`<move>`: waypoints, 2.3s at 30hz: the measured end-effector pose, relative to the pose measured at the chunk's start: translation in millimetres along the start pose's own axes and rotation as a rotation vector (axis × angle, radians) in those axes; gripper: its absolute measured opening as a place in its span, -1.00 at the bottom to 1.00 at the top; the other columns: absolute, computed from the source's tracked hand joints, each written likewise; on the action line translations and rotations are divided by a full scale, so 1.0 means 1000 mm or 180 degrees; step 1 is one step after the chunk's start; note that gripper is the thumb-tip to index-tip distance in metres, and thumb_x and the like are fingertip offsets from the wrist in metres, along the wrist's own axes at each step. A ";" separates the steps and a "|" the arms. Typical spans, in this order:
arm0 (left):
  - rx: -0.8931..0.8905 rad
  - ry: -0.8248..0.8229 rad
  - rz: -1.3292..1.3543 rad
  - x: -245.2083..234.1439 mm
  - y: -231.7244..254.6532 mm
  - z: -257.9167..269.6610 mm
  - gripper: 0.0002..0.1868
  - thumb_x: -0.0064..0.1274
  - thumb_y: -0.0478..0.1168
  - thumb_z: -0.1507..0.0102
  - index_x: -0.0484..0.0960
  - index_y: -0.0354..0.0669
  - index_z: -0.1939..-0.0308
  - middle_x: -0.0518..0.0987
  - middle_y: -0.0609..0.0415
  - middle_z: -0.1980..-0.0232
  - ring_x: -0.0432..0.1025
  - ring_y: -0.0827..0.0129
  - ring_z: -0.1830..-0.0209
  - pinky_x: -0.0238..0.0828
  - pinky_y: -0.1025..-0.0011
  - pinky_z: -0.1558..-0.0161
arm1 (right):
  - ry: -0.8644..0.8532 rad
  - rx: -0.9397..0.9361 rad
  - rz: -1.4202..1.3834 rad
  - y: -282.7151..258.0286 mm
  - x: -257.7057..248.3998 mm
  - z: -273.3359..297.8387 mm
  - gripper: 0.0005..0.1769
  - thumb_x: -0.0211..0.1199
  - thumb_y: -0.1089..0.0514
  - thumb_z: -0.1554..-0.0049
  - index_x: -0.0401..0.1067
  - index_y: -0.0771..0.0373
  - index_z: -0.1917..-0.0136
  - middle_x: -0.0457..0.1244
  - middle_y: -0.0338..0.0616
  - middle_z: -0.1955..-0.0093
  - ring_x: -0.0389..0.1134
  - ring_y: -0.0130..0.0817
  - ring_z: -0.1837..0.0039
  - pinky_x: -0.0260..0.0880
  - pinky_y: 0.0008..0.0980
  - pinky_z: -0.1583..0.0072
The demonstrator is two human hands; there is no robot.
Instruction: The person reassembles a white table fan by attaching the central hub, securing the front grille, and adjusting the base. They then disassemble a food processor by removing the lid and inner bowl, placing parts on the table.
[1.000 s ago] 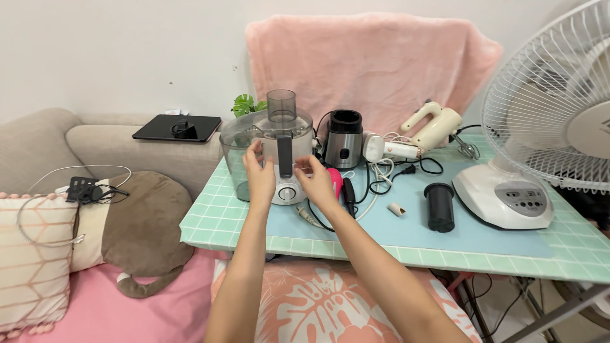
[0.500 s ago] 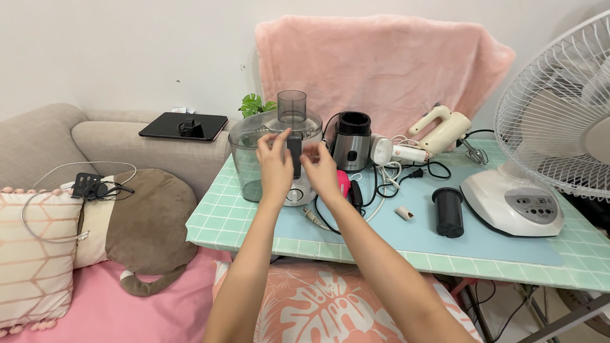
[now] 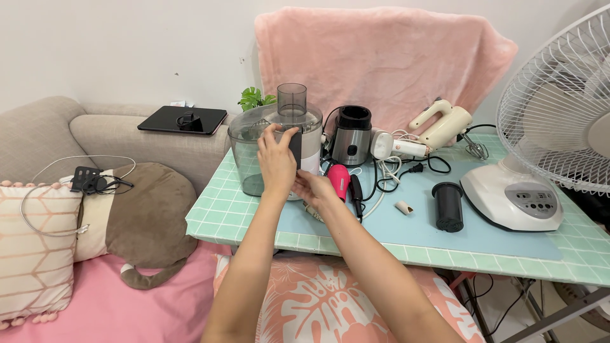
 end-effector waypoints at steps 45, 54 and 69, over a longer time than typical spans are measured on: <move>-0.0055 -0.0053 0.0274 -0.002 0.006 0.005 -0.29 0.26 -0.32 -0.12 0.45 0.09 -0.35 0.26 -0.14 -0.27 0.26 -0.12 -0.25 0.35 0.06 -0.16 | -0.0195 -0.0420 0.0962 -0.007 0.011 0.013 -0.92 0.22 0.23 -0.24 0.37 0.23 0.00 0.32 -0.19 0.08 0.39 -0.35 0.02 0.54 -0.26 -0.05; -0.0079 -0.0085 0.0228 0.003 0.004 0.004 -0.21 0.29 -0.33 -0.10 0.37 0.10 -0.41 0.26 -0.11 -0.27 0.25 -0.11 -0.25 0.36 0.08 -0.17 | -0.0138 -0.0225 0.0389 -0.003 0.010 0.006 -0.86 0.12 0.25 -0.24 0.34 0.29 -0.08 0.32 -0.05 -0.03 0.41 -0.29 -0.02 0.52 -0.25 -0.08; -0.0166 -0.0201 0.0898 -0.008 0.006 0.006 -0.59 0.33 -0.17 -0.17 0.52 -0.16 -0.01 0.42 -0.07 -0.08 0.40 -0.03 -0.08 0.39 0.10 0.01 | -0.0155 -0.0388 0.0753 0.000 0.006 0.007 -0.88 0.19 0.17 -0.27 0.34 0.18 -0.08 0.30 -0.15 -0.01 0.39 -0.32 0.01 0.52 -0.22 -0.09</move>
Point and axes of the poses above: each hand's wrist, its own z-axis away from the middle knuckle, its own x-axis out of the palm, y = z × x, the point moved 5 cm from there along -z, towards the middle knuckle
